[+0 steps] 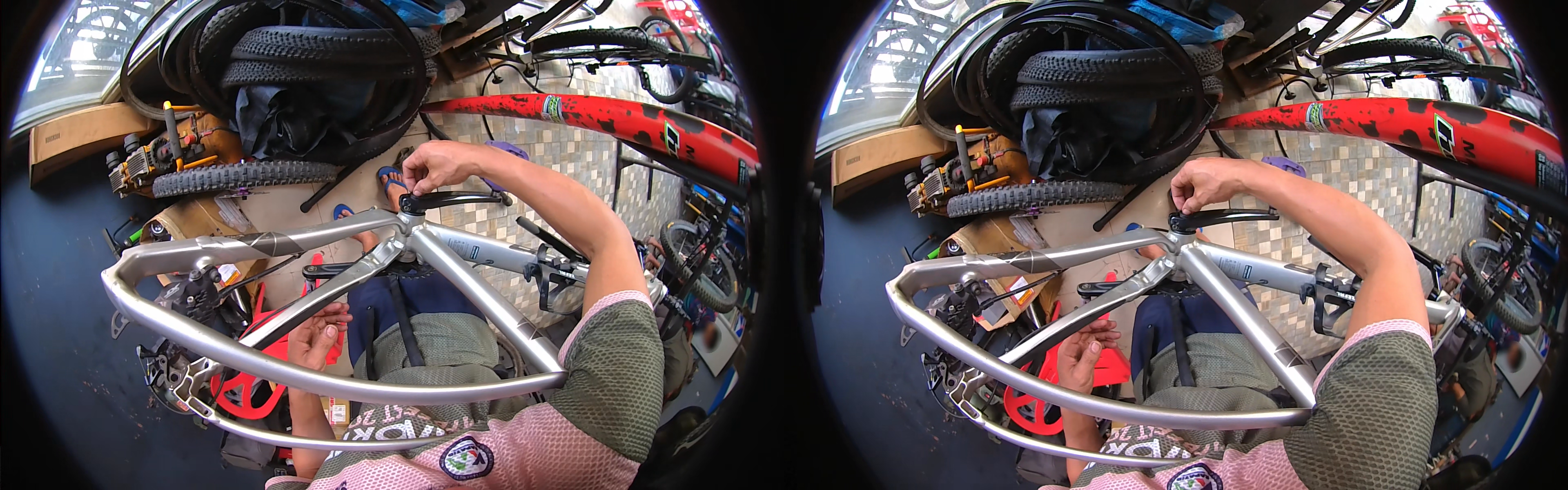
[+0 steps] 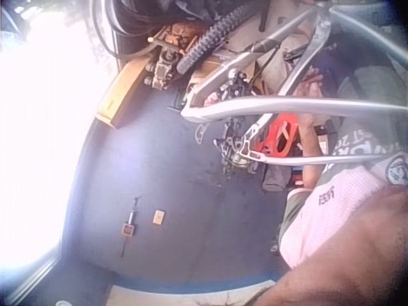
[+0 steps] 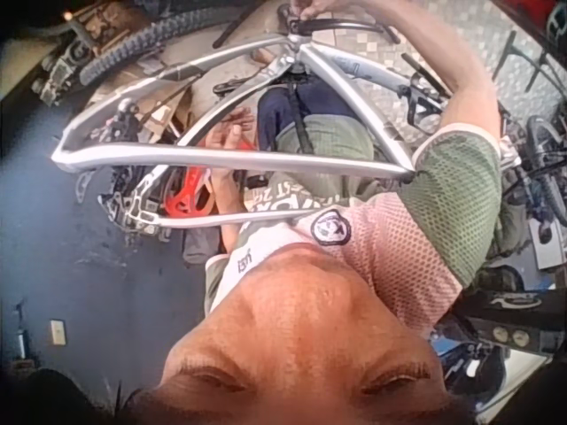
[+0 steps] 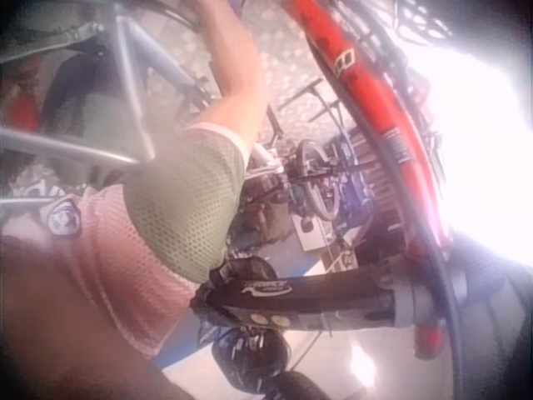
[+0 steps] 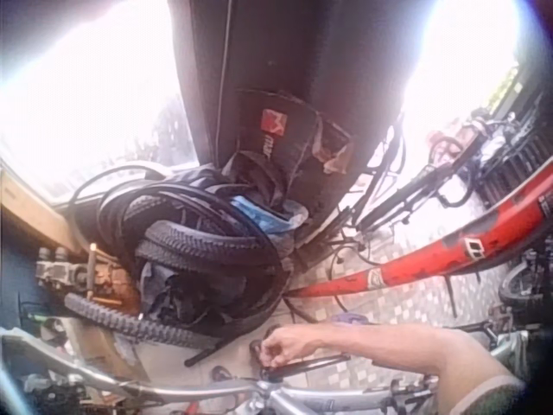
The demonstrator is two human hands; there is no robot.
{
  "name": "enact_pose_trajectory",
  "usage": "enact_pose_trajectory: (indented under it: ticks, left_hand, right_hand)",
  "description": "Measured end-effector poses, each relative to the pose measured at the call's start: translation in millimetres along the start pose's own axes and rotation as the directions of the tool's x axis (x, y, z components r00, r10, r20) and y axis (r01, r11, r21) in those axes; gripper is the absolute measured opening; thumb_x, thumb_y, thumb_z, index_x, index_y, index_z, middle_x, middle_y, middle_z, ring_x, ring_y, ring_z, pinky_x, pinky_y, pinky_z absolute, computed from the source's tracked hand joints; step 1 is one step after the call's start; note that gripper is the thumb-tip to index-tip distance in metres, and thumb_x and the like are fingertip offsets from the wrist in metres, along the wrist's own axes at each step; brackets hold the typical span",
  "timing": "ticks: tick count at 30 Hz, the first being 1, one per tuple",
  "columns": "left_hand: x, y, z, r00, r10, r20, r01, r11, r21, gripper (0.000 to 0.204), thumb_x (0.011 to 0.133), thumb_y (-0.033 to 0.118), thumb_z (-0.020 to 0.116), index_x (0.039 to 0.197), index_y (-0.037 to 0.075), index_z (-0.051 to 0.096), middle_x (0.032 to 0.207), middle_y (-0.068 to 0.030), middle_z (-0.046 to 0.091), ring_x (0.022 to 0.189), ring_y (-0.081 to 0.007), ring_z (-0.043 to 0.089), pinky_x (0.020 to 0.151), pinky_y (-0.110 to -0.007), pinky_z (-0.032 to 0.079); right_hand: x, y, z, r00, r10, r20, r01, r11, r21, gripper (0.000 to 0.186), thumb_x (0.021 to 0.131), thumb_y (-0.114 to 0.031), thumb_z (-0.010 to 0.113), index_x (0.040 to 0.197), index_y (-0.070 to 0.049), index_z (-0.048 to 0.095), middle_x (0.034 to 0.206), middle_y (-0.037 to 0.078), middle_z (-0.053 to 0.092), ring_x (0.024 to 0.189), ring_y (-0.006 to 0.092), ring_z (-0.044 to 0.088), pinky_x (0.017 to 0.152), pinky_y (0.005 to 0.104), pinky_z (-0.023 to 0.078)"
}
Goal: The person assembles a bicycle crankset by attaching a pedal to the crank arm and tightening it with a wrench. They then apply grease to the crank arm and install it onto the bicycle frame, securing it in place.
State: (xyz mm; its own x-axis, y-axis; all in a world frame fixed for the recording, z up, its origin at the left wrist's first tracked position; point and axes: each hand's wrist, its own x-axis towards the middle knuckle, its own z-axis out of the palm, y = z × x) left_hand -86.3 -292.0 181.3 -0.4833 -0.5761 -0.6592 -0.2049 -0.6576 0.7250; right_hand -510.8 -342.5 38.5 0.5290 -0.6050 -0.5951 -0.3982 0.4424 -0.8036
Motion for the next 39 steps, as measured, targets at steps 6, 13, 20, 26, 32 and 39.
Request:
enact_pose_trajectory:
  ticks: [6, 13, 20, 26, 32, 39]
  left_hand:
    - [-1, -3, 0, 1.0, 0.01, -0.018, -0.01, 1.0, -0.006, 0.042, 0.103, 0.021, 0.065, 0.134, -0.007, 0.057, 0.126, -0.0225, 0.068, 0.109, -0.029, 0.071, 0.095, -0.04, 0.057]
    - [-5, -10, -16, 0.995, 0.027, -0.095, -0.025, 0.999, 0.019, 0.045, 0.103, 0.021, 0.066, 0.138, -0.006, 0.057, 0.126, -0.0217, 0.068, 0.106, -0.0292, 0.071, 0.087, -0.038, 0.059]
    - [-8, -29, -39, 0.921, 0.147, -0.361, 0.004, 0.923, 0.384, 0.048, 0.095, 0.01, 0.075, 0.137, -0.004, 0.06, 0.129, -0.0188, 0.067, 0.111, -0.0265, 0.069, 0.096, -0.04, 0.056]
    - [8, -15, -11, 0.959, 0.2, -0.202, 0.002, 0.704, 0.71, 0.062, 0.087, 0.009, 0.081, 0.142, -0.003, 0.055, 0.132, -0.0187, 0.064, 0.117, -0.0272, 0.065, 0.101, -0.039, 0.051]
    - [21, -41, -17, 0.945, 0.2, -0.259, 0.09, 0.602, 0.793, 0.056, 0.091, 0.009, 0.075, 0.142, -0.002, 0.055, 0.127, -0.0231, 0.066, 0.115, -0.034, 0.066, 0.099, -0.042, 0.052]
    - [17, -47, -23, 0.913, 0.177, -0.367, 0.088, 0.794, 0.602, 0.044, 0.093, 0.004, 0.064, 0.135, -0.004, 0.059, 0.121, -0.0184, 0.066, 0.108, -0.0278, 0.065, 0.098, -0.04, 0.052]
  right_hand:
    - [-9, 4, 2, 1.0, -0.013, -0.018, 0.012, 0.999, -0.035, 0.025, 0.08, -0.014, 0.071, 0.102, -0.005, 0.077, 0.09, 0.007, 0.076, 0.086, 0.0208, 0.071, 0.081, 0.0372, 0.055]
    - [-11, 16, 7, 0.99, -0.13, -0.049, 0.123, 0.985, -0.119, 0.026, 0.084, -0.017, 0.067, 0.105, -0.012, 0.081, 0.104, 0.011, 0.068, 0.099, 0.0254, 0.065, 0.086, 0.0371, 0.052]
    - [-16, 14, 10, 0.992, -0.113, -0.061, 0.11, 0.992, -0.055, 0.026, 0.085, -0.017, 0.063, 0.102, -0.013, 0.082, 0.101, 0.011, 0.065, 0.101, 0.0255, 0.062, 0.085, 0.0372, 0.05]
    - [-11, 10, 8, 0.988, -0.145, -0.06, 0.136, 0.981, -0.14, 0.027, 0.083, -0.016, 0.061, 0.099, -0.013, 0.082, 0.098, 0.01, 0.065, 0.099, 0.0256, 0.061, 0.084, 0.0376, 0.05]
    - [-10, 6, 5, 0.996, -0.08, -0.033, 0.076, 0.992, -0.102, 0.026, 0.082, -0.019, 0.064, 0.097, -0.011, 0.083, 0.102, 0.011, 0.067, 0.105, 0.0267, 0.062, 0.093, 0.0373, 0.05]
    - [-10, 3, 2, 1.0, -0.015, 0.0, 0.015, 0.998, -0.055, 0.029, 0.081, -0.022, 0.066, 0.101, -0.009, 0.083, 0.111, 0.013, 0.071, 0.11, 0.0282, 0.065, 0.096, 0.038, 0.051]
